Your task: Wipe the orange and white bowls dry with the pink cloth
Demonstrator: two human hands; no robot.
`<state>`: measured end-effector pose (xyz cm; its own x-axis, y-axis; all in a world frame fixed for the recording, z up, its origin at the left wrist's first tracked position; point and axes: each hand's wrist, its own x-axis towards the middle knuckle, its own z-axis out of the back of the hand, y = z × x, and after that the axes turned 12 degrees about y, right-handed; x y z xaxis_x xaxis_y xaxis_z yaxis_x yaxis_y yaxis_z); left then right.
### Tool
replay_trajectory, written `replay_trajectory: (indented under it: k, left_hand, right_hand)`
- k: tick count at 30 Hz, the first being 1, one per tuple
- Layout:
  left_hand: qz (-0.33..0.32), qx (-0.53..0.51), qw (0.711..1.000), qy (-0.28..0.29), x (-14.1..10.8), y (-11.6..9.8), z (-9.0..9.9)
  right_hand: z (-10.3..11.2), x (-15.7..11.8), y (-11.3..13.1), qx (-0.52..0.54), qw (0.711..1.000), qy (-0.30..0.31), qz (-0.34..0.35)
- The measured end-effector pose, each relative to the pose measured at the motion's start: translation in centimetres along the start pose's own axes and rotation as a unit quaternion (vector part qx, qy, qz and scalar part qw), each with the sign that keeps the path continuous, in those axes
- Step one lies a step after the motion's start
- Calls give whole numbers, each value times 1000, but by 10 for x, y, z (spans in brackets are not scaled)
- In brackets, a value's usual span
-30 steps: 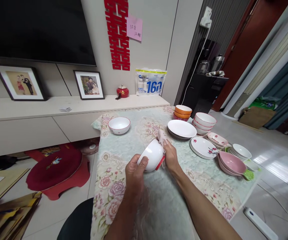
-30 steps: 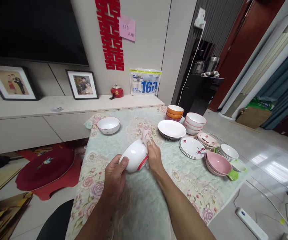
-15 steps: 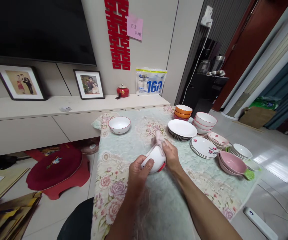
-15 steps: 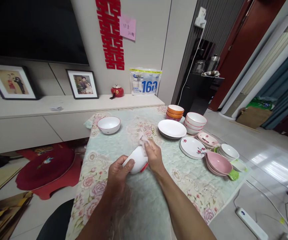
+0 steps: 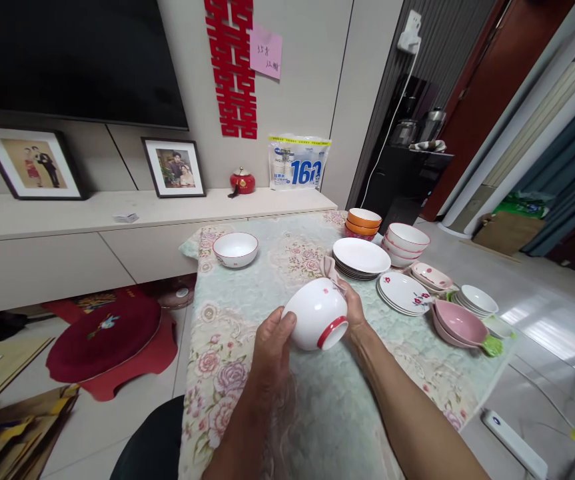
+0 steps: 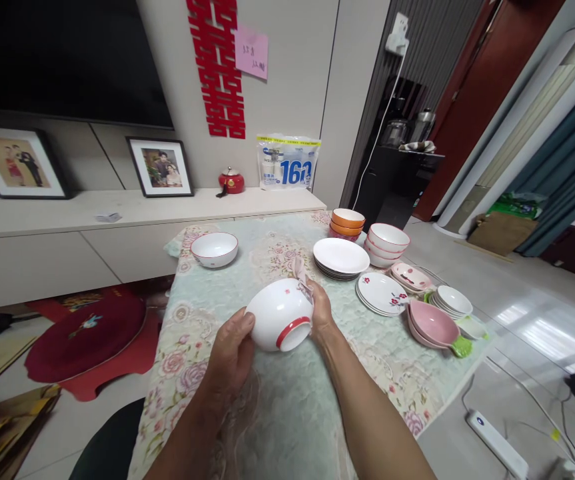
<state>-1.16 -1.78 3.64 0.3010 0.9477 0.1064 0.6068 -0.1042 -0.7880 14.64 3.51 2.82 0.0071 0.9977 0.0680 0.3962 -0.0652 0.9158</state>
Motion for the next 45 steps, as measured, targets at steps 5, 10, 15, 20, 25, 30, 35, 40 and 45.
replay_trajectory:
  k: [5,10,15,20,25,30,35,40,45]
  left_hand:
    - [49,56,997,25,-2,2,7]
    - [29,160,987,12,-4,1,8]
    - [-36,320,946,-41,-2,1,9]
    - [-76,349,932,-64,2,5,12]
    - [-24,277,960,-19,-2,5,9]
    - [7,95,995,4,-4,7,8]
    - [-4,-41,999,1,0,5,6]
    - [-7,-103,995,-14,2,3,4]
    - [14,-63,998,19,0,1,2]
  right_hand:
    - [1,-4,12,-94,995,8,24]
    - [-2,-6,4,-159,986,25,54]
    - [-10,-15,-4,-378,907,57,179]
    - [-28,-29,0,-506,790,129,320]
    - [-21,-24,4,-430,856,106,268]
    - [-5,-10,2,-195,974,35,112]
    - [2,2,-10,-68,993,-11,91]
    - [3,2,-19,21,996,-83,35]
    - [7,2,-8,41,997,-54,25]
